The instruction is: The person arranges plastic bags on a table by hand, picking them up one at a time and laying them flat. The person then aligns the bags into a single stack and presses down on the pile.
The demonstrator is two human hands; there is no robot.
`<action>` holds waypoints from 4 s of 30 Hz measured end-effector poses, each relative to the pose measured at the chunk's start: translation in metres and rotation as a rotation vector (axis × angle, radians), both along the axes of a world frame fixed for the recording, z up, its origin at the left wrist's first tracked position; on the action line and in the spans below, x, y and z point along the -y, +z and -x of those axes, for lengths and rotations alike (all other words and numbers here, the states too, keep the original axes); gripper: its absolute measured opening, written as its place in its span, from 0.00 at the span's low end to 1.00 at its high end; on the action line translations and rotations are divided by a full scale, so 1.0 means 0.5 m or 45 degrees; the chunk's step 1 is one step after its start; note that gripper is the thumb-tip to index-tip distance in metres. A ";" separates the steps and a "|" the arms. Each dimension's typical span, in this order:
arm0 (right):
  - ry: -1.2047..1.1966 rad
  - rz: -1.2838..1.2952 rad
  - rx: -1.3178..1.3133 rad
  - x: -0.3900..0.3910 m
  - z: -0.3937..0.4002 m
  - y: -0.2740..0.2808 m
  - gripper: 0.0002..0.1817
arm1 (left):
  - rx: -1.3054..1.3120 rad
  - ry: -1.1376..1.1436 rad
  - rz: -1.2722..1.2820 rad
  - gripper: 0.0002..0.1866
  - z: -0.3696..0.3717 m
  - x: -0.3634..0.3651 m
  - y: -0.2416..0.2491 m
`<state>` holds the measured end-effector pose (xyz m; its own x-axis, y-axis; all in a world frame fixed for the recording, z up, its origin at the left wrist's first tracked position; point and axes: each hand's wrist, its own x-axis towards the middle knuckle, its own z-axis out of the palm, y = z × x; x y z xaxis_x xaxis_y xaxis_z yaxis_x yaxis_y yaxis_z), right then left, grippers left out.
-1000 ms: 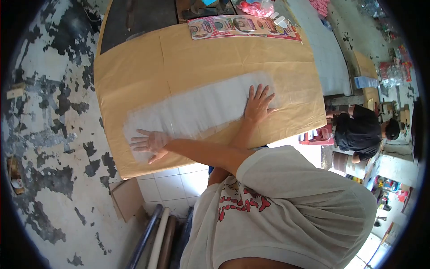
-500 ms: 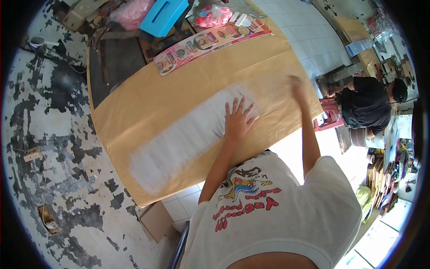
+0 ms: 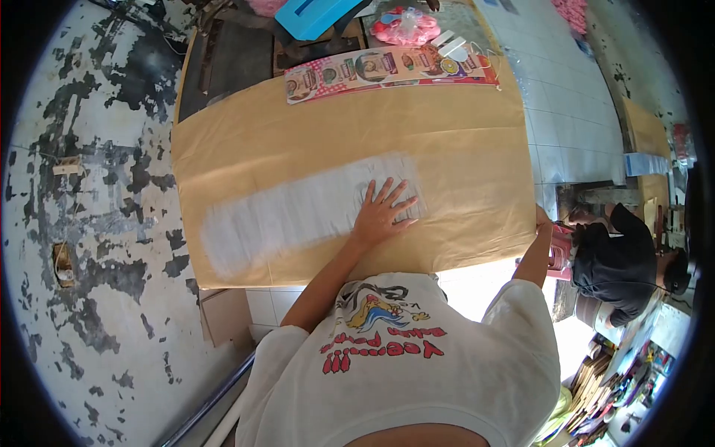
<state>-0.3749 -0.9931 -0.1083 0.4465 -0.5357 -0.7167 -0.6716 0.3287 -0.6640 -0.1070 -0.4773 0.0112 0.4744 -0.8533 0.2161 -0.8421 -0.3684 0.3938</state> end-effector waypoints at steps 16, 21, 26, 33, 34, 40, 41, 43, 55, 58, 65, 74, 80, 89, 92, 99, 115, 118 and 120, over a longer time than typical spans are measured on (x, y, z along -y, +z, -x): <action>-0.207 0.235 2.413 -0.356 -0.338 0.722 0.56 | -0.033 -0.024 0.177 0.35 -0.001 -0.021 -0.026; 0.251 0.900 2.408 -0.716 -0.527 0.885 0.56 | -0.055 -0.014 0.229 0.40 0.001 -0.034 -0.057; 1.381 0.878 2.134 -1.054 -0.717 0.746 0.55 | 0.031 0.032 0.338 0.41 -0.001 -0.018 -0.093; 2.623 1.112 1.932 -1.496 -0.788 0.452 0.43 | 0.044 0.024 0.351 0.42 0.024 -0.019 -0.094; 2.691 1.153 1.923 -1.529 -0.787 0.386 0.42 | 0.052 0.022 0.357 0.43 0.019 -0.027 -0.082; 2.812 1.251 1.754 -1.582 -0.783 0.232 0.36 | 0.012 -0.019 0.357 0.44 0.062 -0.062 -0.097; 2.807 1.223 1.737 -1.578 -0.781 0.218 0.36 | -0.006 -0.028 0.351 0.44 0.067 -0.060 -0.102; 2.801 1.206 1.719 -1.573 -0.768 0.206 0.36 | -0.023 -0.048 0.346 0.45 0.088 -0.064 -0.102; 2.587 1.130 1.870 -1.564 -0.777 0.163 0.38 | 0.274 -0.041 0.229 0.48 0.072 -0.120 0.007; 2.535 1.139 1.868 -1.572 -0.771 0.140 0.37 | 0.133 0.061 -0.065 0.53 0.027 -0.081 0.069; 2.693 1.241 1.596 -1.563 -0.760 0.189 0.37 | -0.039 0.133 0.056 0.54 0.009 0.008 -0.017; 2.558 -0.996 1.079 -1.291 -0.551 0.461 0.24 | -0.019 0.131 0.122 0.52 0.017 0.020 -0.037; 1.047 1.426 1.035 -0.811 -0.573 0.321 0.19 | 0.079 0.224 0.126 0.42 0.018 0.027 -0.078; 1.169 1.892 0.315 -0.667 -0.524 0.166 0.30 | -0.139 0.513 0.175 0.28 -0.039 -0.254 -0.020; 1.162 1.889 0.288 -0.670 -0.521 0.165 0.31 | -0.016 0.971 0.104 0.27 -0.099 -0.463 -0.057; 1.179 1.877 0.223 -0.677 -0.519 0.170 0.32 | 0.215 1.583 -0.187 0.35 -0.146 -0.695 -0.064; 1.213 1.902 0.283 -0.672 -0.525 0.176 0.30 | 0.184 2.092 0.216 0.47 -0.164 -0.740 -0.033; 1.187 1.809 0.287 -0.669 -0.531 0.184 0.27 | 0.195 2.406 0.464 0.47 -0.086 -0.722 0.008; 1.043 2.025 0.368 -0.680 -0.555 0.161 0.25 | 0.102 2.626 0.802 0.50 -0.007 -0.679 -0.041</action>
<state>-0.0974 -0.6531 -0.0280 0.9249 -0.1624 0.3438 -0.1386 -0.9860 -0.0929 -0.1037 -0.1376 -0.0095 0.3638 0.8972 0.2505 0.4591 -0.4067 0.7898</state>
